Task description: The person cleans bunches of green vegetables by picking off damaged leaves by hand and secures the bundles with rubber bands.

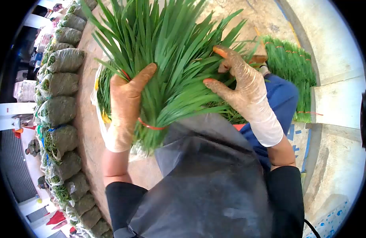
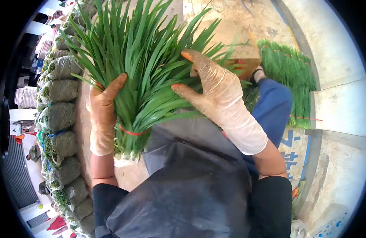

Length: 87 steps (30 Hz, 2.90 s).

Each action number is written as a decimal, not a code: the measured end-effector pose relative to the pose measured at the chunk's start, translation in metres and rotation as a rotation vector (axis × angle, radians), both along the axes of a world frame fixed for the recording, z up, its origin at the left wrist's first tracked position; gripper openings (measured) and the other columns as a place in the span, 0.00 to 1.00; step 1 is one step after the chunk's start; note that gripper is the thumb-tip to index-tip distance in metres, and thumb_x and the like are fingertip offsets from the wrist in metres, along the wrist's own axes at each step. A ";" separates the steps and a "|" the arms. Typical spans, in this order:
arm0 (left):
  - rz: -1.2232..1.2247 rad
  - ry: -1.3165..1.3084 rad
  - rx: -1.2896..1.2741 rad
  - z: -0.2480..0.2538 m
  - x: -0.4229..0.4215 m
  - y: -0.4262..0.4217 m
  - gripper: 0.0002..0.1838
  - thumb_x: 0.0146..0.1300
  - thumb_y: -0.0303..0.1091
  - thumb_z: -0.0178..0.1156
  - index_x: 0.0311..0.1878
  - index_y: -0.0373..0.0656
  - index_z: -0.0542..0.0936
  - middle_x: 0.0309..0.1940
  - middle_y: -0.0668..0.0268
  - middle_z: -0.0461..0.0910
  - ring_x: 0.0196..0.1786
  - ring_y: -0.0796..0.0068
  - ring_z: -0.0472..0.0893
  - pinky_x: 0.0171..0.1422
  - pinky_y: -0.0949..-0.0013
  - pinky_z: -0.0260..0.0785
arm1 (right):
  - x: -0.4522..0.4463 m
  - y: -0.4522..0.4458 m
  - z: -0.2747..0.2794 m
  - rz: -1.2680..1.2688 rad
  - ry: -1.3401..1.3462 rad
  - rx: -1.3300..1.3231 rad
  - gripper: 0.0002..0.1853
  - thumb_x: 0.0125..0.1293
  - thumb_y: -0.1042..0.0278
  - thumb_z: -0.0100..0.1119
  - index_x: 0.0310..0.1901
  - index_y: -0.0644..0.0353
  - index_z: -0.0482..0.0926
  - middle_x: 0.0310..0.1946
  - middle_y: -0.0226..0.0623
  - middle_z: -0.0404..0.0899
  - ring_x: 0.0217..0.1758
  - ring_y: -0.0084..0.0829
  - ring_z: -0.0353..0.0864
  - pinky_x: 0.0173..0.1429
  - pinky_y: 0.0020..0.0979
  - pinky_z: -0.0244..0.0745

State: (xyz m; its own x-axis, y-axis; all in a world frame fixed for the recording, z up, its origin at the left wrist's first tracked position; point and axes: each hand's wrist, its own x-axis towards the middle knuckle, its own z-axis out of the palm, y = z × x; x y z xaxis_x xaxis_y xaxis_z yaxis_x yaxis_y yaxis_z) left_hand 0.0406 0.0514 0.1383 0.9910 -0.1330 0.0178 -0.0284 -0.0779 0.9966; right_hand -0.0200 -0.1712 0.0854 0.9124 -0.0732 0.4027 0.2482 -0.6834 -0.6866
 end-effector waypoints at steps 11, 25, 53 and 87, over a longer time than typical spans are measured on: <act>0.068 0.357 0.352 -0.024 -0.043 0.060 0.17 0.60 0.30 0.65 0.51 0.32 0.80 0.41 0.63 0.83 0.41 0.77 0.81 0.48 0.72 0.73 | -0.018 0.046 -0.057 0.309 0.347 0.336 0.19 0.56 0.61 0.69 0.49 0.54 0.78 0.32 0.37 0.79 0.32 0.37 0.81 0.35 0.35 0.75; 0.066 0.406 0.404 -0.061 -0.051 0.053 0.17 0.59 0.30 0.66 0.50 0.32 0.80 0.43 0.64 0.84 0.43 0.78 0.80 0.51 0.72 0.72 | -0.007 0.045 -0.070 0.396 0.110 -0.170 0.17 0.45 0.58 0.73 0.38 0.50 0.81 0.30 0.26 0.76 0.45 0.36 0.74 0.52 0.39 0.65; 0.102 0.432 0.398 -0.102 -0.038 0.057 0.16 0.58 0.32 0.66 0.48 0.33 0.82 0.40 0.63 0.85 0.41 0.78 0.80 0.49 0.73 0.71 | -0.001 0.001 -0.055 0.033 0.108 -0.075 0.10 0.61 0.65 0.65 0.41 0.59 0.84 0.40 0.35 0.83 0.47 0.36 0.78 0.57 0.34 0.70; -0.057 0.355 0.664 -0.131 -0.007 0.077 0.20 0.58 0.39 0.67 0.48 0.34 0.80 0.39 0.59 0.85 0.38 0.72 0.83 0.47 0.69 0.74 | 0.011 0.106 -0.093 0.524 -0.052 -0.376 0.26 0.50 0.55 0.68 0.51 0.52 0.76 0.39 0.34 0.76 0.47 0.35 0.78 0.56 0.38 0.69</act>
State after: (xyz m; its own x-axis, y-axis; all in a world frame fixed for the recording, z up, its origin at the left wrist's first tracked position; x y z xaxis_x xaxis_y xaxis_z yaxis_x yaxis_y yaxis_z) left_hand 0.0333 0.1283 0.0077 0.9135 -0.0555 -0.4031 0.2637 -0.6736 0.6905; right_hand -0.0089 -0.0654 -0.0072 0.7673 0.5314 0.3589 0.6409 -0.6541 -0.4017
